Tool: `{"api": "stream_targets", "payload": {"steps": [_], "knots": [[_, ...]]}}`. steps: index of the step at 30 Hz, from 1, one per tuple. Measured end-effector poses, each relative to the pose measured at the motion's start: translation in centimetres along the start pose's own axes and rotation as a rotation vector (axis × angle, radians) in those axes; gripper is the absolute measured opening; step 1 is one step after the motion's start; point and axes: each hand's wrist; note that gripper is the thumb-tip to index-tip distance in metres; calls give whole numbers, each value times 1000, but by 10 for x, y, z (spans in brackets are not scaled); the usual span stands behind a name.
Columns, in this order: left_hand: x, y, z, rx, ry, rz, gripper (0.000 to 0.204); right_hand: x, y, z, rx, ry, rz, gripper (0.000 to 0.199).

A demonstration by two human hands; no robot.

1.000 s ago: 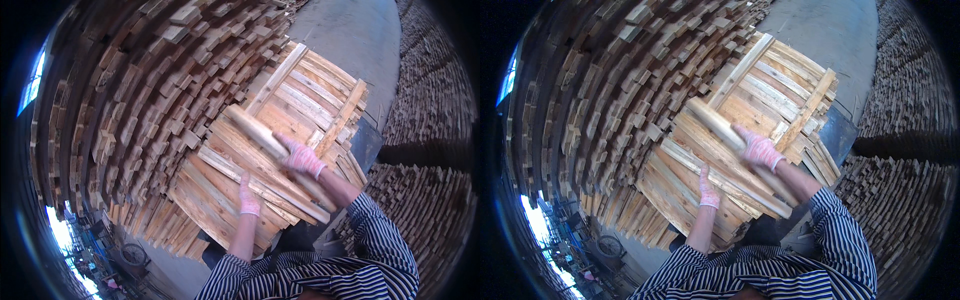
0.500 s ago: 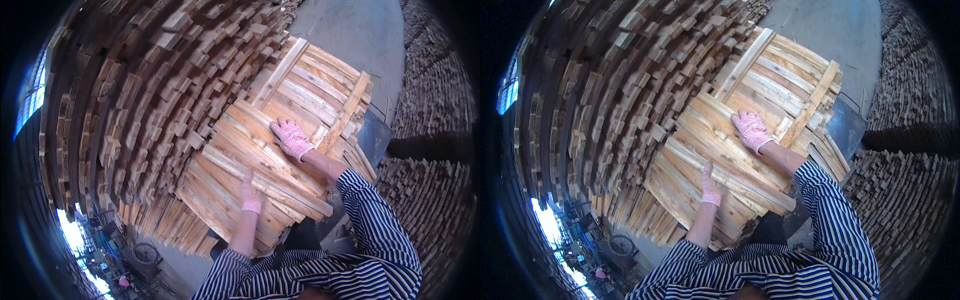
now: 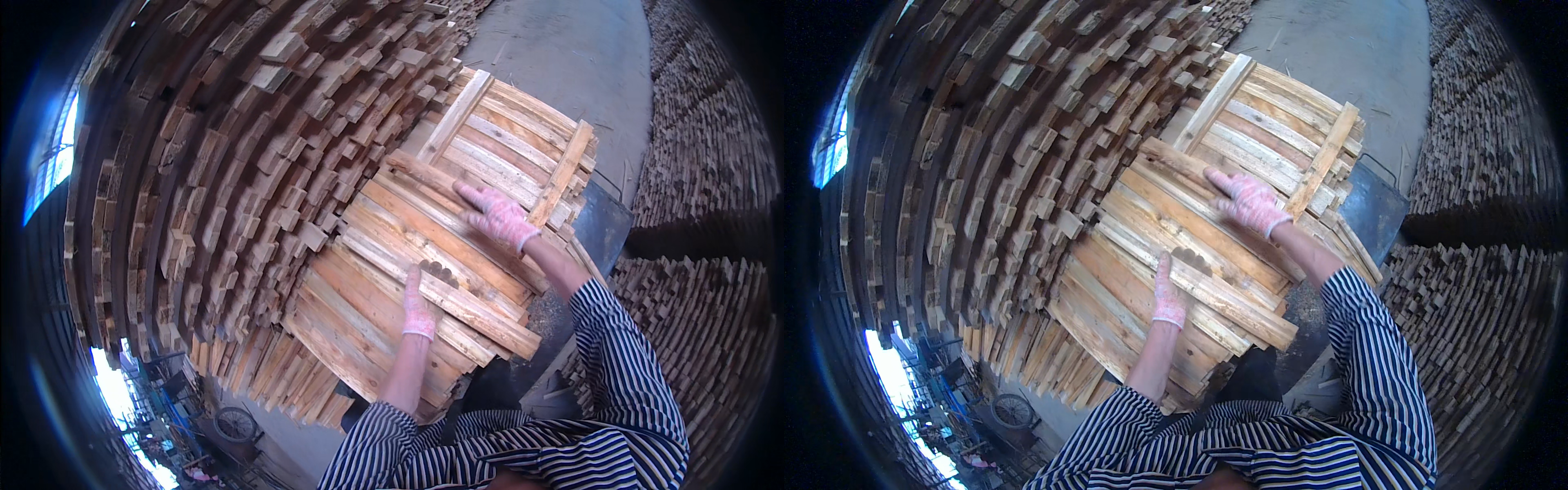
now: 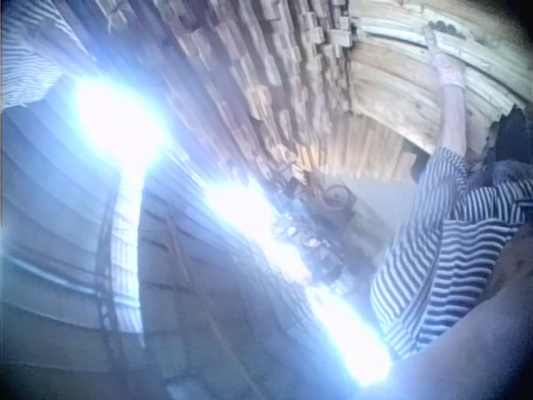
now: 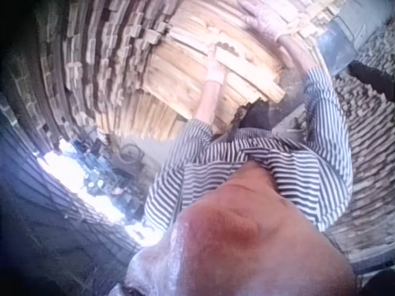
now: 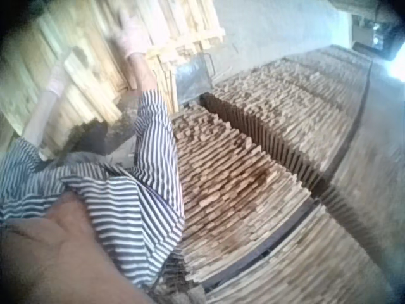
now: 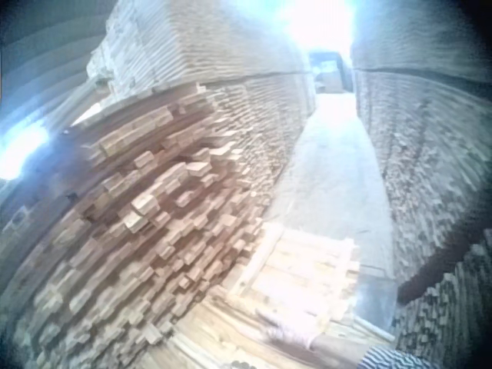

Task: The person repeatedly picks up bundles of wooden planks from a pile and stacks them onto a growing stack. The person wears gloves and uses both hands to lift and arrange the wood pieces in a warehouse environment.

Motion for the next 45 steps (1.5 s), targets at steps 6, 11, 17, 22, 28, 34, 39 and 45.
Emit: {"api": "stream_targets", "payload": {"steps": [6,11,17,22,28,34,39,45], "knots": [[6,-2,5,110,15,-8,60,33,40,55,-51,-134,102,49],[10,12,6,0,-99,-85,97,-11,-65,11,-145,-292,-43,64],[17,-6,45,202,-30,-42,98,-50,-43,27,118,-259,-48,76],[31,-12,0,101,-79,3,96,12,6,20,-80,8,-61,62],[40,-25,16,92,-72,15,88,55,12,34,-232,57,-166,48],[25,-2,56,-19,-158,-76,97,-16,-59,11,-82,-283,-159,69],[3,-4,70,1975,-341,260,129,-3,23,18,265,-127,8,59],[-14,-7,44,2187,-562,279,147,40,31,30,86,-194,379,51]]}}
Point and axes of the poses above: each hand's wrist, its own x-axis towards the middle knuckle, its own z-axis out of the palm, y = z × x, and after that the axes turned 9 degrees about z, right-handed
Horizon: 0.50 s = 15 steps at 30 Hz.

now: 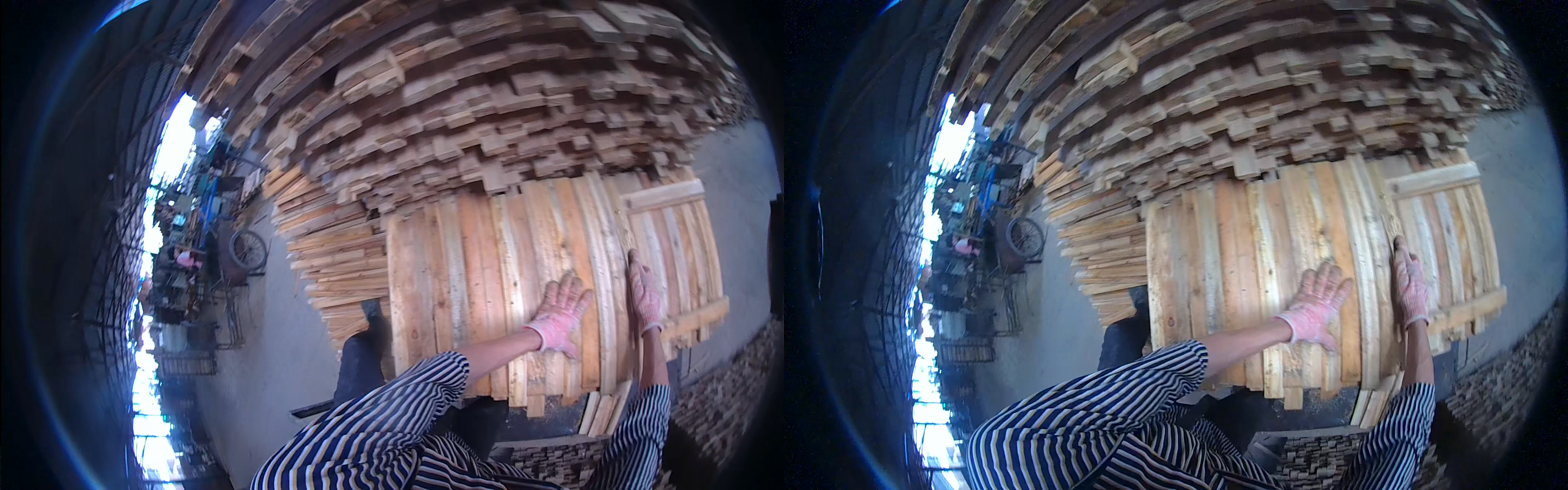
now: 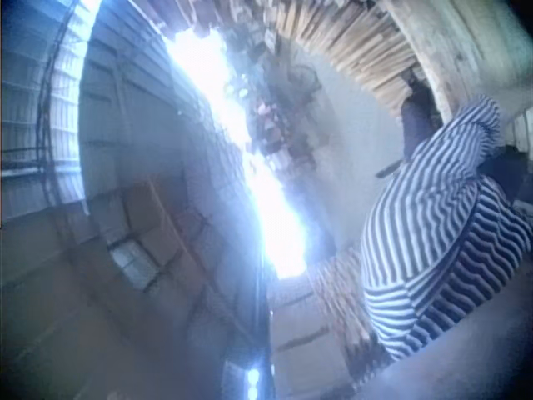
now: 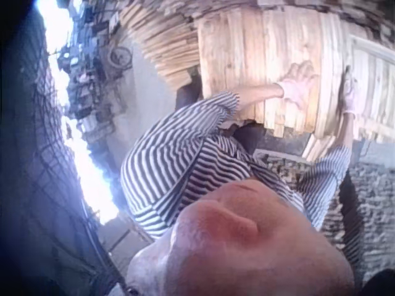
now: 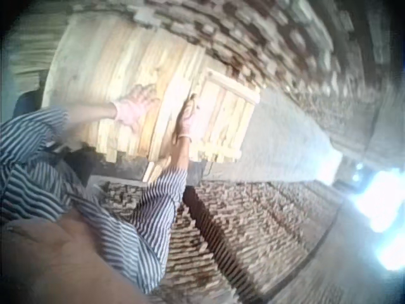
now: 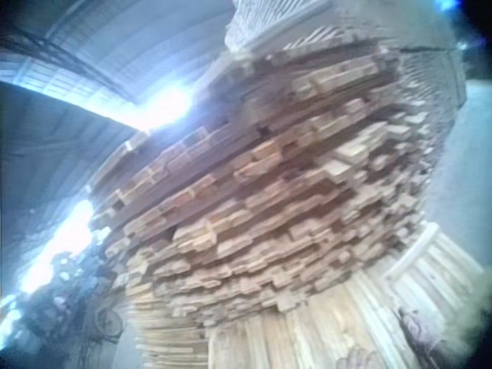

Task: The person repeatedly picks up bundles of wooden planks from a pile and stacks them onto a growing stack. The person wears gloves and uses both hands to lift and arrange the wood pieces in a warehouse environment.

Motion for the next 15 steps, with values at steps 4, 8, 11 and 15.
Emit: {"api": "stream_targets", "payload": {"steps": [4,8,11,15], "knots": [[11,-4,7,-34,97,48,149,30,53,30,-11,117,-440,49],[1,-21,-1,-128,101,140,133,12,0,17,-397,208,-182,51],[-20,-50,-20,-274,157,232,94,12,-24,59,-520,685,-522,52],[-171,-148,-13,-409,951,-127,60,-144,-210,154,38,43,-795,53]]}}
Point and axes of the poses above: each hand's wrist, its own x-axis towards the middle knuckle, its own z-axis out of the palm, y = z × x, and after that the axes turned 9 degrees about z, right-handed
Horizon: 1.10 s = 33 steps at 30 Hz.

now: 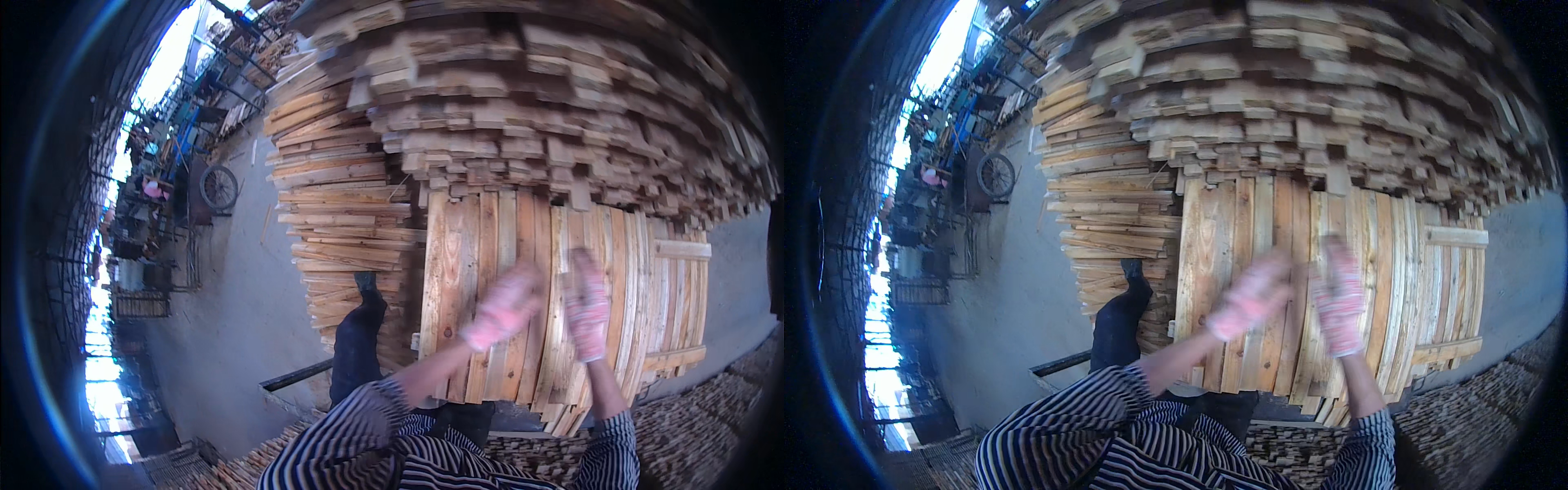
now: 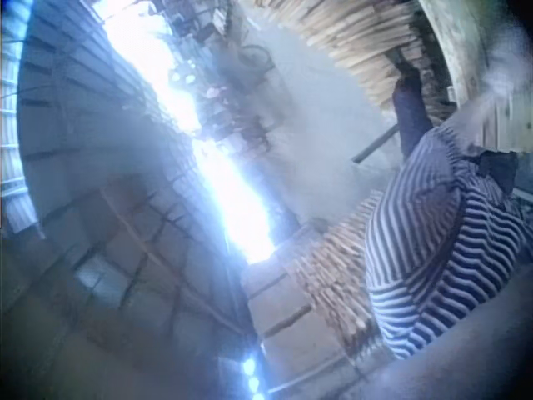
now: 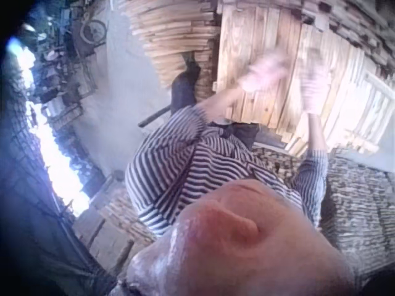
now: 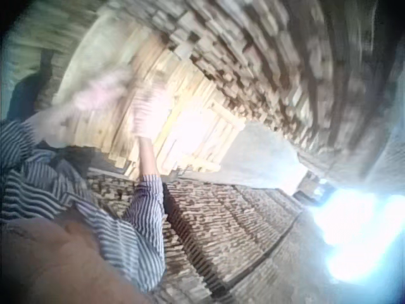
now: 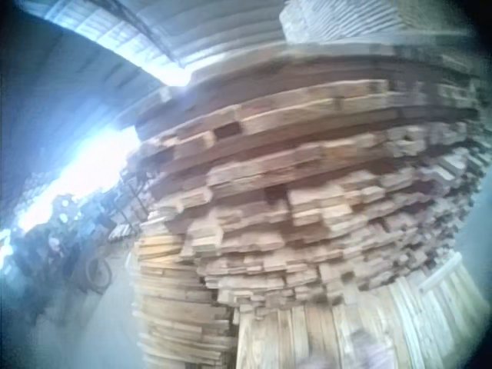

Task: The person repeatedly picks up bundles of wooden planks from a pile and stacks them onto a growing stack. The person wears gloves and uses both hands to lift and arrange the wood pieces in a warehouse environment.

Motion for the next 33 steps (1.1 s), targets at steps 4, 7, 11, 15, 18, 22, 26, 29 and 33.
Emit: {"api": "stream_targets", "payload": {"steps": [4,7,11,15,18,22,26,29,33], "knots": [[-33,-138,-141,-243,781,-448,60,38,-121,133,100,-513,-84,58],[-91,-270,-200,-262,745,-853,82,47,-161,263,16,-757,54,72],[-101,-385,-226,-737,874,-1004,93,113,-139,423,-205,-582,154,86],[-109,-489,-256,-924,830,-1064,100,181,-123,521,-453,-466,218,91],[-93,-552,-253,-1062,862,-1007,98,225,-100,570,-518,-528,298,100],[-32,-545,-278,-1412,897,-942,92,236,-56,595,-440,-558,338,106],[-45,-534,-282,-1610,927,-892,87,213,-72,584,-467,-805,298,115],[-80,-524,-257,-1477,1095,-944,90,167,-77,567,-515,-1012,172,120],[-102,-491,-254,-1557,1152,-920,88,177,-127,579,-731,-1284,47,124]]}}
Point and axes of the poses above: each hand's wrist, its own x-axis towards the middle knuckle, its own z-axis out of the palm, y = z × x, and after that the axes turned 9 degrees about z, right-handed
